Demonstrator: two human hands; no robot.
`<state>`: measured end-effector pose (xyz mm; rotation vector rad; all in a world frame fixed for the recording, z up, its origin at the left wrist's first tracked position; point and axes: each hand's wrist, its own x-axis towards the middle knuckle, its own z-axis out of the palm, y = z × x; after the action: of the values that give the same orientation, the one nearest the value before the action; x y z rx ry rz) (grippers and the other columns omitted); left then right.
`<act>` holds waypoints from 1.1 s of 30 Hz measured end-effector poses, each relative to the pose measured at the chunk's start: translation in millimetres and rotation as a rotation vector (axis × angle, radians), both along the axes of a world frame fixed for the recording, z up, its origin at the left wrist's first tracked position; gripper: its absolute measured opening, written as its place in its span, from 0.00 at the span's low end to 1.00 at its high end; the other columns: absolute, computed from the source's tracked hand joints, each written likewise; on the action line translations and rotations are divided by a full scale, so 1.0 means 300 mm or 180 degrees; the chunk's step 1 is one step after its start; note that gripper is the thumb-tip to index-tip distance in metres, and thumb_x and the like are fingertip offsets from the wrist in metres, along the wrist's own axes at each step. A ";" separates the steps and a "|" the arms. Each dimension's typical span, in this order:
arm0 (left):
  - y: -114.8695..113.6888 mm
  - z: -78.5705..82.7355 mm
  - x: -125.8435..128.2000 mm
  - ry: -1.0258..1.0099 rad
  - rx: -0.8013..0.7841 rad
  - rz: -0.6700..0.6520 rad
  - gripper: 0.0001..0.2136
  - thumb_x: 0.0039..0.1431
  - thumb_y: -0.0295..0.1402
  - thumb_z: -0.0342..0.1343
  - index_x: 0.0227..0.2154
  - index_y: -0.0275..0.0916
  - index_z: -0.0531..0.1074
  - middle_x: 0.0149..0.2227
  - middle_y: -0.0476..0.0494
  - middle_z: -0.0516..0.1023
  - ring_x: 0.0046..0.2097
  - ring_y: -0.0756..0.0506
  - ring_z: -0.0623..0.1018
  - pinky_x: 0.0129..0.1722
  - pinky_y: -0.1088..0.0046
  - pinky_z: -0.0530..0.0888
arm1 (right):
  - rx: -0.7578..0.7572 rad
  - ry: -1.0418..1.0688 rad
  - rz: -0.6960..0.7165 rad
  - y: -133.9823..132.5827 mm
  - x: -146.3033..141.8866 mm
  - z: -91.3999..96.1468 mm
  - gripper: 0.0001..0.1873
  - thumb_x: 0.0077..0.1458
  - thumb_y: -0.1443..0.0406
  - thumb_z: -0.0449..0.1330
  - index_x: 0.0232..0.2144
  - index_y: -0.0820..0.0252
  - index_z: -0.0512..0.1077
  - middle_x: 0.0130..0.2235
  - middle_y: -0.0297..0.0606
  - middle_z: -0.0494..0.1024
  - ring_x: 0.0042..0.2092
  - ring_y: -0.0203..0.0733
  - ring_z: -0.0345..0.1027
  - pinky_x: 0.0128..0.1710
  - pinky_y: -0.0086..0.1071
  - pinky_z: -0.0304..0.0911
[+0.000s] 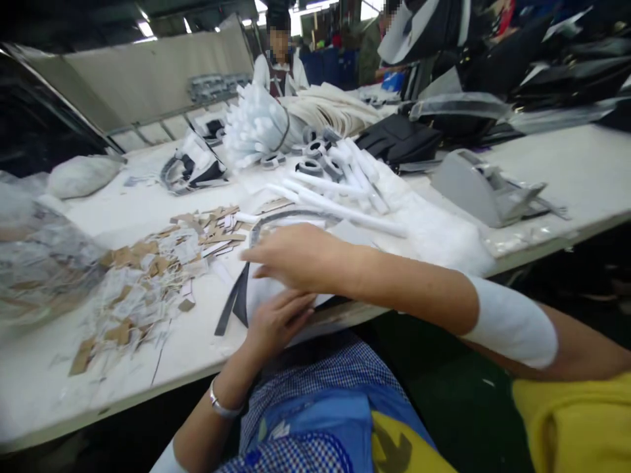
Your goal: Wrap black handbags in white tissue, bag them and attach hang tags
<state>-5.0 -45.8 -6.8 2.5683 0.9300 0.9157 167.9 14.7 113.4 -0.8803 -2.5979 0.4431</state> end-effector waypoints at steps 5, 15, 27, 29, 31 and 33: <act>0.002 -0.002 -0.007 0.0086 0.0058 -0.0028 0.16 0.67 0.31 0.53 0.56 0.39 0.69 0.57 0.41 0.75 0.59 0.44 0.73 0.61 0.60 0.71 | 0.0703 -0.0795 -0.0474 0.005 0.212 -0.223 0.27 0.64 0.56 0.56 0.62 0.62 0.64 0.64 0.49 0.65 0.65 0.56 0.56 0.64 0.56 0.51; 0.012 -0.041 0.003 0.0753 0.1022 0.0040 0.17 0.68 0.24 0.43 0.55 0.34 0.70 0.61 0.39 0.71 0.61 0.42 0.71 0.55 0.60 0.76 | 0.0420 -0.0859 -0.0797 -0.038 0.243 -0.348 0.31 0.67 0.52 0.48 0.69 0.53 0.51 0.70 0.42 0.51 0.71 0.50 0.42 0.68 0.53 0.42; 0.062 -0.125 -0.022 0.0498 0.1754 -0.0028 0.17 0.65 0.22 0.46 0.52 0.36 0.74 0.53 0.44 0.78 0.58 0.48 0.74 0.64 0.69 0.61 | -0.0308 -0.0675 -0.0742 -0.031 0.253 -0.272 0.32 0.66 0.50 0.51 0.68 0.50 0.53 0.70 0.43 0.53 0.70 0.52 0.43 0.68 0.56 0.40; 0.073 -0.114 -0.032 0.0702 0.1899 -0.0134 0.18 0.67 0.21 0.45 0.53 0.37 0.74 0.53 0.46 0.78 0.57 0.49 0.75 0.64 0.70 0.61 | -0.0308 -0.0631 -0.0722 -0.030 0.255 -0.268 0.32 0.65 0.51 0.52 0.68 0.50 0.54 0.69 0.43 0.53 0.70 0.53 0.44 0.68 0.56 0.41; 0.080 -0.093 -0.039 0.0895 0.1981 -0.0203 0.18 0.69 0.22 0.43 0.53 0.38 0.73 0.54 0.47 0.78 0.57 0.50 0.75 0.64 0.71 0.60 | -0.0222 -0.0547 -0.0692 -0.031 0.259 -0.275 0.32 0.65 0.52 0.52 0.68 0.50 0.54 0.69 0.43 0.53 0.70 0.53 0.44 0.67 0.57 0.42; 0.081 -0.071 -0.039 0.0938 0.1978 -0.0176 0.17 0.70 0.25 0.43 0.53 0.38 0.74 0.54 0.48 0.78 0.56 0.50 0.76 0.65 0.71 0.59 | -0.0096 -0.0451 -0.0664 -0.033 0.262 -0.290 0.32 0.65 0.53 0.52 0.68 0.50 0.54 0.69 0.43 0.53 0.70 0.54 0.44 0.67 0.58 0.43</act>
<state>-16.8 -21.3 -28.2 3.3085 0.7150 0.9397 246.4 4.8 26.3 -1.2192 -2.5926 0.3746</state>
